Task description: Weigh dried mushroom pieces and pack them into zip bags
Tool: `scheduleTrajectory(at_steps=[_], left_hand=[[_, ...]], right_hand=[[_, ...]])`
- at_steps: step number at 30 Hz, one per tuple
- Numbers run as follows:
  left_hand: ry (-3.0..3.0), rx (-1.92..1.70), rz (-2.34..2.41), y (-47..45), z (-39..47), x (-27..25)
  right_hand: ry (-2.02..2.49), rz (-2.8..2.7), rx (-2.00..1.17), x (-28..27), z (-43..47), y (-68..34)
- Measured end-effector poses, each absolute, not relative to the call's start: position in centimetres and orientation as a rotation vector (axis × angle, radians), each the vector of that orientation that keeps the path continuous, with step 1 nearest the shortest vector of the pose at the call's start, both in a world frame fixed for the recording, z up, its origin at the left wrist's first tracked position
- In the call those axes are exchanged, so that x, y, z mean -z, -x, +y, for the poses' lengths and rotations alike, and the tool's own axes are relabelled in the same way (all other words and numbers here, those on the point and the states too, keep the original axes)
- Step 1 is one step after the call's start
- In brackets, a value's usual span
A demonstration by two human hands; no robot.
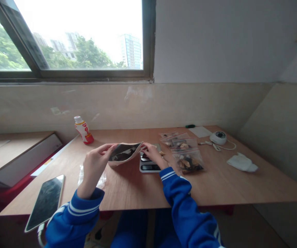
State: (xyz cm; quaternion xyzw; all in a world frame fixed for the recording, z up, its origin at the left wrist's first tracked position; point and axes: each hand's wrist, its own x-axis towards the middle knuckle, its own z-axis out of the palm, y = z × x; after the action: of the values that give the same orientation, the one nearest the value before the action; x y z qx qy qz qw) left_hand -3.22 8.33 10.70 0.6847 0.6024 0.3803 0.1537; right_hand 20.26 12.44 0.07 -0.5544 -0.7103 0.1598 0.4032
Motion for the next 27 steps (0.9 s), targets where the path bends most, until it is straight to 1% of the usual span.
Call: scheduleTrajectory(at_steps=[10, 14, 18, 20, 22, 24, 26, 27], left_hand=[[-1.917, -1.154, 1.781, 4.1, 8.1, -11.0], [-1.920, -1.169, 1.776, 4.0, 8.2, -10.7], [-1.919, -1.163, 1.756, 3.8, 8.2, -10.5], [-1.917, -1.134, 1.759, 3.5, 8.0, -10.5], [-1.915, -1.094, 1.768, 3.0, 7.5, -10.3], [-1.906, -1.058, 1.751, 2.5, 6.9, -10.0], [-1.891, -1.054, 1.717, 2.1, 6.2, -9.5], [-1.885, -1.057, 1.709, 2.0, 5.9, -9.2]], right_hand=[[1.599, -1.727, -0.259, 0.3, 11.1, -23.4], [1.594, -1.706, -0.224, 0.2, 10.9, -24.1], [1.516, -1.596, -0.162, -1.6, 9.3, -22.7], [1.349, -1.490, -0.239, -3.4, 7.4, -21.3], [1.076, -1.455, -0.465, -5.4, 5.2, -19.8], [0.910, -1.594, -0.707, -7.4, 3.1, -18.2], [0.921, -1.835, -0.833, -8.7, 1.6, -16.6], [0.987, -1.930, -0.805, -9.0, 1.2, -15.8]])
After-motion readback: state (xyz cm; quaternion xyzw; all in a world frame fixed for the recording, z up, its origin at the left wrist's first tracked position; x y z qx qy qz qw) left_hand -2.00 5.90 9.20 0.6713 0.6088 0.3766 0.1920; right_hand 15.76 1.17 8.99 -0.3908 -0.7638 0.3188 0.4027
